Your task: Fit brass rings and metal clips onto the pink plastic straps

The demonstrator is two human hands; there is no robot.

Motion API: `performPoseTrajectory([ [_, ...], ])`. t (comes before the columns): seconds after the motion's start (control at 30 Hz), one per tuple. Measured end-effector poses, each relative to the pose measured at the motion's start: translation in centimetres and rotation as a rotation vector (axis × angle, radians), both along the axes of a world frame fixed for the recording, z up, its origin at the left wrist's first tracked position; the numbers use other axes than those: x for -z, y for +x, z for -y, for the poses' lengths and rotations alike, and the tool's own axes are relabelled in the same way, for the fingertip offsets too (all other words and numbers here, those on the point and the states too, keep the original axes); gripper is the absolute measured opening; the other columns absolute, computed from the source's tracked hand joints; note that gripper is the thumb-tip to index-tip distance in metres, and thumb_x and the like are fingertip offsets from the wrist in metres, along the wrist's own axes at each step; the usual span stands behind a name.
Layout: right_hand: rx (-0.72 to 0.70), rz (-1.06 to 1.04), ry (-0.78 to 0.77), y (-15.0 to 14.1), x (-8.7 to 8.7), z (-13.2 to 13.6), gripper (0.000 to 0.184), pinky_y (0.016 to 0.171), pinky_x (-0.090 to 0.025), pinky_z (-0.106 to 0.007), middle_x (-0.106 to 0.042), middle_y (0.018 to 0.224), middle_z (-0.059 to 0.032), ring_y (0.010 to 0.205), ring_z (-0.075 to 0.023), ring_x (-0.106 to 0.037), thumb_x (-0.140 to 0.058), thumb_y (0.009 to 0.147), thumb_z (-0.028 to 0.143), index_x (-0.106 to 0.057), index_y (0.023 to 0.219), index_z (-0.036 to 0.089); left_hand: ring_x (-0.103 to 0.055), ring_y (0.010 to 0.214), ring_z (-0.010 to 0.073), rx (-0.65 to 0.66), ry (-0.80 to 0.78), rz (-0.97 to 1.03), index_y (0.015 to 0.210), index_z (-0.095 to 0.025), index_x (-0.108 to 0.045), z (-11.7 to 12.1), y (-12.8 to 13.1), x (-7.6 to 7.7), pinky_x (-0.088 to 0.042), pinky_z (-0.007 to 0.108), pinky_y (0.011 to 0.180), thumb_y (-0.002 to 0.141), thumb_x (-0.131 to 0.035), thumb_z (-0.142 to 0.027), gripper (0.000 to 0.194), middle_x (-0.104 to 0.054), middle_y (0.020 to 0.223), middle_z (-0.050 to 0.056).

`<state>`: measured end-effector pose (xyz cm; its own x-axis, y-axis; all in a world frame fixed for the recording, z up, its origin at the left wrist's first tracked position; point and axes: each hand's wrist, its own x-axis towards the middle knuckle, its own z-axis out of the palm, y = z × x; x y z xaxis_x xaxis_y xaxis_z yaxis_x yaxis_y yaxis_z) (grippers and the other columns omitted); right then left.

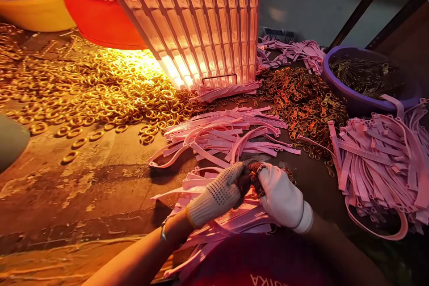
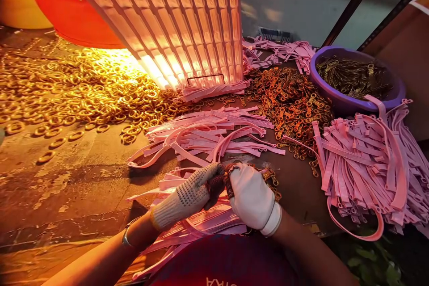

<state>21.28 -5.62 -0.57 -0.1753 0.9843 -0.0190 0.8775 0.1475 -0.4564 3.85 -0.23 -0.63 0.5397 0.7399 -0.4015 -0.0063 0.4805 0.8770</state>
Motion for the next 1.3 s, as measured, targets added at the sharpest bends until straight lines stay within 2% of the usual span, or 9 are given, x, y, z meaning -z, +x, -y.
performPoseTrajectory([
  [0.13,-0.088,0.361,-0.182,-1.2,-2.8,-1.6,0.016,0.067,-0.047,-0.036,-0.073,0.084,-0.0169,0.077,-0.0302,-0.070,-0.063,0.078,0.017,-0.070,0.092,0.016,-0.038,0.037,0.0077,0.051,0.147,-0.123,0.070,-0.021,-0.050,-0.1,0.2,-0.3,-0.023,0.019,0.036,0.086,-0.061,-0.027,0.020,-0.046,0.045,-0.006],
  [0.37,0.037,0.010,-0.253,-0.4,-0.7,-2.4,0.023,0.066,-0.045,-0.027,-0.075,0.084,-0.0087,0.077,-0.0229,-0.070,-0.056,0.082,0.010,-0.068,0.100,0.018,-0.034,0.035,0.0092,0.088,0.162,-0.176,0.077,-0.021,-0.053,-1.7,-0.8,0.2,-0.027,0.019,0.034,0.098,-0.045,-0.050,0.037,-0.045,0.044,-0.006],
  [0.57,0.071,-0.277,-0.106,1.0,1.5,-2.0,0.048,0.081,-0.055,-0.032,-0.078,0.094,-0.0081,0.089,-0.0252,-0.072,-0.053,0.079,0.006,-0.069,0.122,0.022,-0.065,0.078,0.0196,0.048,0.891,-0.652,0.105,-0.013,-0.076,-9.3,-3.8,-0.2,-0.053,0.033,0.076,0.098,-0.053,-0.030,0.029,-0.076,0.092,0.010],
  [0.67,0.071,-0.313,-0.123,1.1,1.3,-1.9,0.052,0.085,-0.057,-0.033,-0.079,0.099,-0.0081,0.092,-0.0255,-0.073,-0.055,0.077,0.006,-0.069,0.125,0.022,-0.064,0.107,0.0262,-0.006,0.987,-0.769,0.122,-0.008,-0.072,-13.5,-3.8,0.1,-0.045,0.040,0.102,0.097,-0.055,-0.020,0.033,-0.073,0.119,0.016],
  [0.8,0.025,-0.461,-0.116,1.0,1.2,-1.8,0.052,0.093,-0.055,-0.037,-0.078,0.109,-0.0077,0.102,-0.0258,-0.072,-0.056,0.077,0.007,-0.071,0.123,0.024,-0.063,0.084,0.0211,0.086,0.976,-0.843,0.104,-0.009,-0.076,-15.8,-2.1,0.6,-0.049,0.033,0.088,0.089,-0.062,-0.012,0.021,-0.075,0.095,0.010],
  [0.93,0.095,-0.817,-0.193,1.4,1.4,-1.9,0.027,0.076,-0.058,-0.034,-0.076,0.096,-0.0074,0.082,-0.0212,-0.070,-0.058,0.093,0.029,-0.074,0.114,0.023,-0.055,0.069,0.0150,0.104,0.977,-0.806,0.083,-0.013,-0.072,-14.1,-1.6,-0.9,-0.045,0.026,0.074,0.092,-0.058,-0.016,0.017,-0.067,0.074,0.002],
  [1.03,0.166,-1.149,-0.419,1.3,1.1,-2.2,0.037,0.055,-0.052,-0.026,-0.075,0.092,-0.0078,0.065,-0.0157,-0.064,-0.059,0.097,0.050,-0.074,0.113,0.020,-0.057,0.076,0.0150,-0.001,0.983,-0.695,0.094,-0.015,-0.069,-11.3,-2.5,-3.3,-0.043,0.024,0.071,0.096,-0.055,-0.021,0.015,-0.068,0.083,0.002],
  [1.17,0.132,-1.415,-0.366,0.1,-0.1,-2.7,0.030,0.087,-0.057,-0.035,-0.074,0.108,-0.0085,0.095,-0.0203,-0.068,-0.068,0.093,0.050,-0.077,0.096,0.022,-0.052,0.061,0.0123,0.000,0.868,-0.575,0.090,-0.018,-0.064,-7.0,-4.0,-4.9,-0.038,0.022,0.057,0.097,-0.054,-0.031,0.017,-0.062,0.069,-0.002],
  [1.3,0.144,-1.440,-0.191,-1.2,-0.4,-2.7,0.021,0.104,-0.049,-0.041,-0.073,0.102,-0.0047,0.104,-0.0215,-0.064,-0.072,0.092,0.047,-0.078,0.092,0.027,-0.052,0.062,0.0122,0.097,0.788,-0.497,0.083,-0.018,-0.064,-3.8,-4.8,-3.1,-0.040,0.023,0.058,0.095,-0.054,-0.033,0.022,-0.063,0.072,0.000],
])
